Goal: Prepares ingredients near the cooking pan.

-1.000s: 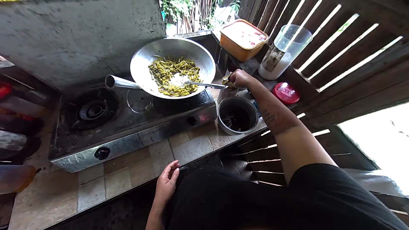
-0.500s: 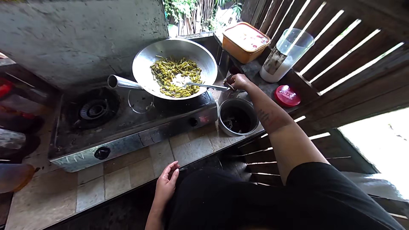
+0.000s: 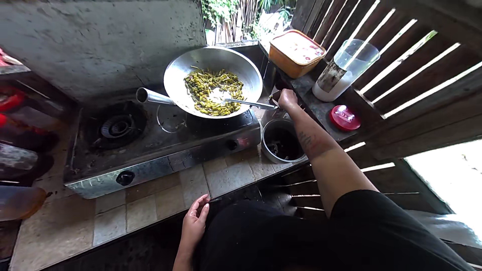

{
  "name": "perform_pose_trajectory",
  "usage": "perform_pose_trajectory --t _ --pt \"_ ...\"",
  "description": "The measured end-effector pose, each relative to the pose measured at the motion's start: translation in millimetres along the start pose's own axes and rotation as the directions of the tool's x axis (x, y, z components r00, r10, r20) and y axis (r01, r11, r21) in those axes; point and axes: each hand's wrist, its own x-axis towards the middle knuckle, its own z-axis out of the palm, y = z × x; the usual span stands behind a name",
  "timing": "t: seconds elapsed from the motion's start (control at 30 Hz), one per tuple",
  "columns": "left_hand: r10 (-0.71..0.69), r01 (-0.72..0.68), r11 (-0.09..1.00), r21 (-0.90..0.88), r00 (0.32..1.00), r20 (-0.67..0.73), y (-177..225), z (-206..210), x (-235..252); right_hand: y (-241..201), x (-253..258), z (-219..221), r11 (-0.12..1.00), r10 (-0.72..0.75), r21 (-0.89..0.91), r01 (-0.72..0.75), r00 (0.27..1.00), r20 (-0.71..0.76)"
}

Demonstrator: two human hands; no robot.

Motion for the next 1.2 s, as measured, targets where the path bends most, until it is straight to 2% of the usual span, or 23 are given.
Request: perform_pose_trajectory --t 0.2,0.5,0.7,1.0,1.2 --pt "0.005 -0.005 1.0 -0.001 1.0 -0.005 -1 -2 -1 -12 -11 -2 0.994 0.094 0.058 -0.094 0.996 -0.001" --pt "0.005 -0.005 1.0 -0.015 1.0 -0.02 -4 -9 -1 -4 2 9 0.975 0.082 0.209 -0.081 0.997 0.004" --pt "-0.003 0.003 1.0 -0.005 1.0 -0.002 -5 -11 -2 -6 3 8 0.95 0.144 0.278 -0.144 0.989 0.022" --pt "-0.039 0.039 0.999 -0.016 0.999 -0.007 2 -17 -3 -4 7 12 0.923 0.175 0.35 -0.161 0.984 -0.011" --pt "-0.04 0.04 0.999 -0.009 0.999 -0.003 -1 -21 -7 -13 0 10 0.926 0.225 0.314 -0.212 0.974 -0.007"
